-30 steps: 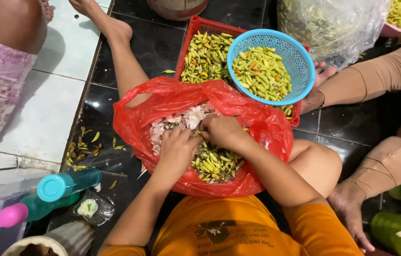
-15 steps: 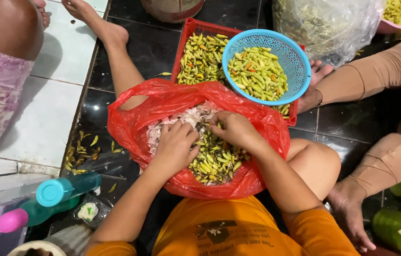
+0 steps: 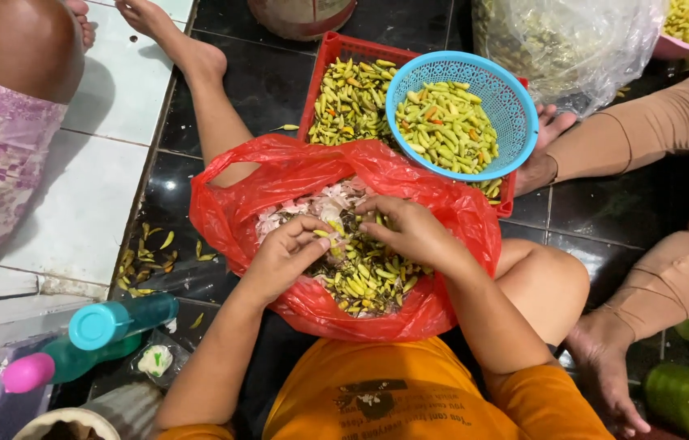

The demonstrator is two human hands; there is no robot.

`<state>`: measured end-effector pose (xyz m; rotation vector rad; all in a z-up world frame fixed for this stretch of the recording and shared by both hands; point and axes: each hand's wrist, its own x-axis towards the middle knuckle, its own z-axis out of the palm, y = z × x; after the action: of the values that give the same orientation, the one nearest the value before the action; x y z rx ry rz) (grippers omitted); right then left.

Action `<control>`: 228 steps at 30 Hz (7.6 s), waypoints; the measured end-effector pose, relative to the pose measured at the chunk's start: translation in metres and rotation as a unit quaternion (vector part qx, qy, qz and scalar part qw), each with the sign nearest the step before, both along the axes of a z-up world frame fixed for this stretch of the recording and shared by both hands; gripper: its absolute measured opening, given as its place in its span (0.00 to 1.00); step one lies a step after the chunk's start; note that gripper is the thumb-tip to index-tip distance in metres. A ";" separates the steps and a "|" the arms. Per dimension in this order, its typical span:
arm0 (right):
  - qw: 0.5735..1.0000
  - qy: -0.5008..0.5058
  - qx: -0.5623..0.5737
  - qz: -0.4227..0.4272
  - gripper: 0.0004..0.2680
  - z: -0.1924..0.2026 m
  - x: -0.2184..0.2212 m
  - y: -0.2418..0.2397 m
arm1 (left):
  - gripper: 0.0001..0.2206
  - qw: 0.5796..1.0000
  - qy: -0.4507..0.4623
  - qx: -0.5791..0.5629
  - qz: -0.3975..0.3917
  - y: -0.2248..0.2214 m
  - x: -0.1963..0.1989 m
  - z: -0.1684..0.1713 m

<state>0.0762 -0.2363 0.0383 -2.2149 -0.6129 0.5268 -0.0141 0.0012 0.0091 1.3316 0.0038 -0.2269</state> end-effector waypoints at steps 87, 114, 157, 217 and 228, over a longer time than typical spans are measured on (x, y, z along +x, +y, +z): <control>0.989 0.130 0.068 -0.017 0.11 -0.028 -0.038 -0.026 | 0.30 0.616 0.010 0.776 0.135 0.186 -0.016 -0.297; 0.916 0.130 0.357 -0.128 0.07 -0.049 0.001 -0.075 | 0.06 0.656 -0.407 0.636 0.003 -0.029 0.022 -0.039; 0.751 0.361 0.522 -0.182 0.06 -0.066 -0.002 -0.038 | 0.17 0.871 -0.163 0.453 0.096 -0.052 0.026 -0.029; 0.722 0.395 0.530 -0.203 0.04 -0.081 -0.004 -0.037 | 0.09 0.724 -0.085 0.684 -0.016 -0.051 0.026 -0.068; 0.787 0.336 0.472 -0.209 0.06 -0.063 -0.012 -0.034 | 0.11 0.805 -0.069 0.586 0.058 -0.045 0.017 -0.042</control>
<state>0.0647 -0.2701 -0.0244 -1.0248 0.0502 0.5532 0.0029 -0.0441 -0.0333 2.5853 0.1198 0.0107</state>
